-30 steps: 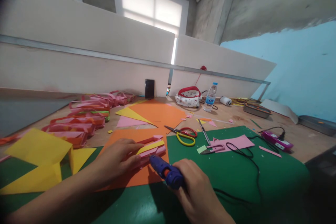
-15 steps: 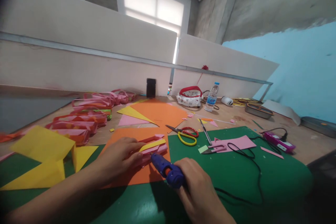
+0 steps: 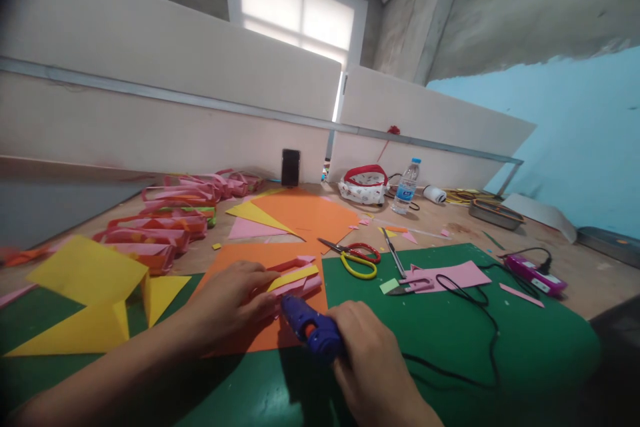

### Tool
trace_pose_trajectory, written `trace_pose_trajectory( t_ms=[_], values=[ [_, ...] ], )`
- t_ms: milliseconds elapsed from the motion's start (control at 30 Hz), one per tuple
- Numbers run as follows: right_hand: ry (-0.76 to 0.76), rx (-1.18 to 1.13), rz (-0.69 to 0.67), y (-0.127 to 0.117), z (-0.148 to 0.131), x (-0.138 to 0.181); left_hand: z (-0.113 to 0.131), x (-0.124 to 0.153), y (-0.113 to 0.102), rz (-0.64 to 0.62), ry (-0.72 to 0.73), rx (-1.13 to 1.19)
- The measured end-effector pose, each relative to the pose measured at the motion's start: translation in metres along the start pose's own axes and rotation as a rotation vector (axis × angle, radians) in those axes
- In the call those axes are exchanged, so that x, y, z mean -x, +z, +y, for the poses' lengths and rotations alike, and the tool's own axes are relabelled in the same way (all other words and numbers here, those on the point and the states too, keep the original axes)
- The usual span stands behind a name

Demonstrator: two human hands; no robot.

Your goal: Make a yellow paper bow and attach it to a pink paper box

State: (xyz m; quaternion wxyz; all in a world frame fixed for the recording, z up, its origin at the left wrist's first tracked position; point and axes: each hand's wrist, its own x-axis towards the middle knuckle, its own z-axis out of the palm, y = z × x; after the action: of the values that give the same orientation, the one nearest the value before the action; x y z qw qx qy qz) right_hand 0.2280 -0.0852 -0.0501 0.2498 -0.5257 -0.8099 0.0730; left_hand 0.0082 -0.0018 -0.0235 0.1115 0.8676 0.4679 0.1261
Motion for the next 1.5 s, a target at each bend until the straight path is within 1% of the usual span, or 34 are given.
trace_pose_trajectory(
  t_ms=[367, 567, 933, 1167, 1333, 1500],
  values=[
    [-0.029, 0.105, 0.032, 0.004, 0.004, 0.004, 0.001, 0.000, 0.000, 0.011, -0.007, -0.017],
    [-0.087, 0.130, 0.057, 0.005, 0.003, 0.005, 0.001, 0.000, 0.001, 0.014, -0.003, -0.028],
    [-0.019, 0.083, 0.051, 0.006, 0.000, 0.001, 0.000, -0.001, 0.003, 0.029, -0.008, -0.067],
    [0.001, 0.059, 0.061, 0.001, 0.010, 0.006, 0.008, 0.000, 0.000, 0.086, 0.033, -0.145],
    [0.013, 0.062, 0.065, -0.001, 0.016, 0.009, 0.011, 0.002, -0.002, 0.060, 0.042, -0.116],
    [0.042, 0.021, 0.026, -0.003, 0.018, 0.010, 0.009, 0.001, -0.001, 0.051, 0.043, -0.129]
  ],
)
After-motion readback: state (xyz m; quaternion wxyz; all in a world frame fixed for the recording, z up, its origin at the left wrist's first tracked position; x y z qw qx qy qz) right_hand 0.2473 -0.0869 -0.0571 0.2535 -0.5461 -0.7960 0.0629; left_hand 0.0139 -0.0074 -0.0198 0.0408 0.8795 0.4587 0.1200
